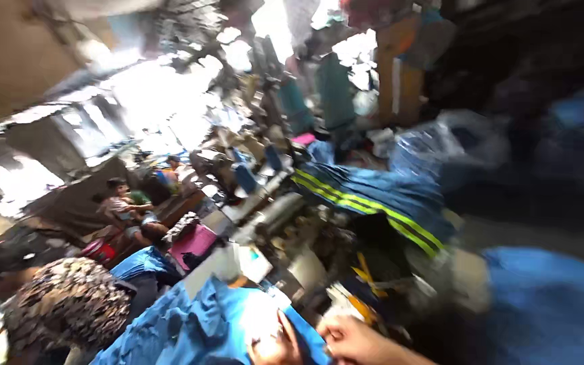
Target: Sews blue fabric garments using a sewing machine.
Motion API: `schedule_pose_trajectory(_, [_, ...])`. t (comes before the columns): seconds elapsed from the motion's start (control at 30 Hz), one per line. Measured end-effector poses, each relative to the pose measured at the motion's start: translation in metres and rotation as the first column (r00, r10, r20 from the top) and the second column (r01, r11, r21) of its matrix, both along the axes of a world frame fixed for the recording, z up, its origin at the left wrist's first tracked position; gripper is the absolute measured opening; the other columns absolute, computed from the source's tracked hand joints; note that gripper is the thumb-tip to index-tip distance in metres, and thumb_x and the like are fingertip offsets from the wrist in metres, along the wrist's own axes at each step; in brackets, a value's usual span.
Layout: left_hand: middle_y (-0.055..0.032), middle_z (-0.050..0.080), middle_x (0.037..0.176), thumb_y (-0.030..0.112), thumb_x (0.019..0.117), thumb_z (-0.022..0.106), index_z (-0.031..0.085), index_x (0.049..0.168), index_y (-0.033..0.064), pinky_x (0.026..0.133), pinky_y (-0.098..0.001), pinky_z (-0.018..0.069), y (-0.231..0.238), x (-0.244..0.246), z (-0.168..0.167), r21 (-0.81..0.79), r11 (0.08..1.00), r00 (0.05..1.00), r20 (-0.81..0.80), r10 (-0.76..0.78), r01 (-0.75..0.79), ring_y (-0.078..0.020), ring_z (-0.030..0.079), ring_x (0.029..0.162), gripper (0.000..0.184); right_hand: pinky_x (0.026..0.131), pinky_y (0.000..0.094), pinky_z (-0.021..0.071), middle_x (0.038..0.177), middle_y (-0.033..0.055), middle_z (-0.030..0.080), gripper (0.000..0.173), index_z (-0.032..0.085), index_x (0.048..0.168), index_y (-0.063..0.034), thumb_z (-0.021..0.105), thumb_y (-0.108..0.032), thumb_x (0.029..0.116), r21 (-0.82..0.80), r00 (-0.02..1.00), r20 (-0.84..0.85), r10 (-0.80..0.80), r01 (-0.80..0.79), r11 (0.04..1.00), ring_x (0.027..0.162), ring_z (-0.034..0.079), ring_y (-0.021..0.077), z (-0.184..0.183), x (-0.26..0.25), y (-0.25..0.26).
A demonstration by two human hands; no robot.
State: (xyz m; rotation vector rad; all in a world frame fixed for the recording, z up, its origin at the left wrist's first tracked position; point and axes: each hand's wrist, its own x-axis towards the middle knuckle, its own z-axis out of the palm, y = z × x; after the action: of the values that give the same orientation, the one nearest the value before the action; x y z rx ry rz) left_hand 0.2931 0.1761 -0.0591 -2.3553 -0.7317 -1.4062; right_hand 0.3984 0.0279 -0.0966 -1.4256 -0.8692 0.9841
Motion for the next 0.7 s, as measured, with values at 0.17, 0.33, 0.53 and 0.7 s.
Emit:
schedule_pose_trajectory(0.17, [-0.0178,0.077,0.096,0.018,0.0971,0.062,0.077,0.103,-0.0014,0.082,-0.0511,0.0578,0.007,-0.010,0.013,-0.019,0.982,0.978,-0.079,-0.191,0.190,-0.0354,0.074,0.087,0.025,0.063,0.0345,0.0597,0.092,0.0081,0.070,0.025,0.068,0.118,-0.0036,0.065,-0.009,0.0941,0.075,0.997,-0.073,-0.031,0.036,0.997,0.066,0.067,0.0149,0.021,-0.013,-0.020])
schedule_pose_trajectory(0.33, [-0.0159,0.077,0.102,0.012,0.0938,0.066,0.077,0.104,0.0006,0.087,-0.0525,0.0569,-0.001,-0.013,0.035,-0.244,0.940,0.962,-0.079,-0.263,0.237,-0.0341,0.074,0.095,0.019,0.070,0.0367,0.0602,0.097,0.0100,0.068,0.027,0.065,0.123,-0.0024,0.065,-0.010,0.0965,0.136,0.997,-0.041,0.068,-0.062,0.989,0.073,0.068,0.0164,0.044,-0.015,-0.038])
schedule_pose_trajectory(0.53, [-0.0211,0.075,0.104,0.007,0.0952,0.064,0.074,0.108,-0.0053,0.089,-0.0548,0.0564,-0.001,-0.015,0.031,-0.229,0.944,0.963,-0.070,-0.258,0.237,-0.0383,0.073,0.096,0.021,0.078,0.0411,0.0548,0.097,0.0138,0.069,0.030,0.067,0.120,0.0008,0.069,-0.009,0.0920,0.163,1.000,0.011,-0.015,0.013,0.987,0.082,0.065,0.0204,0.017,-0.014,-0.016])
schedule_pose_trajectory(0.7, [-0.0176,0.076,0.104,0.017,0.1022,0.054,0.076,0.111,-0.0006,0.094,-0.0524,0.0521,-0.017,-0.004,-0.005,-0.042,0.999,0.996,-0.082,-0.026,0.022,-0.0351,0.072,0.104,0.029,0.066,0.0385,0.0592,0.089,0.0110,0.070,0.025,0.066,0.119,-0.0019,0.065,-0.008,0.0947,0.055,0.990,-0.063,-0.125,0.129,0.990,0.067,0.068,0.0187,-0.001,-0.011,-0.016])
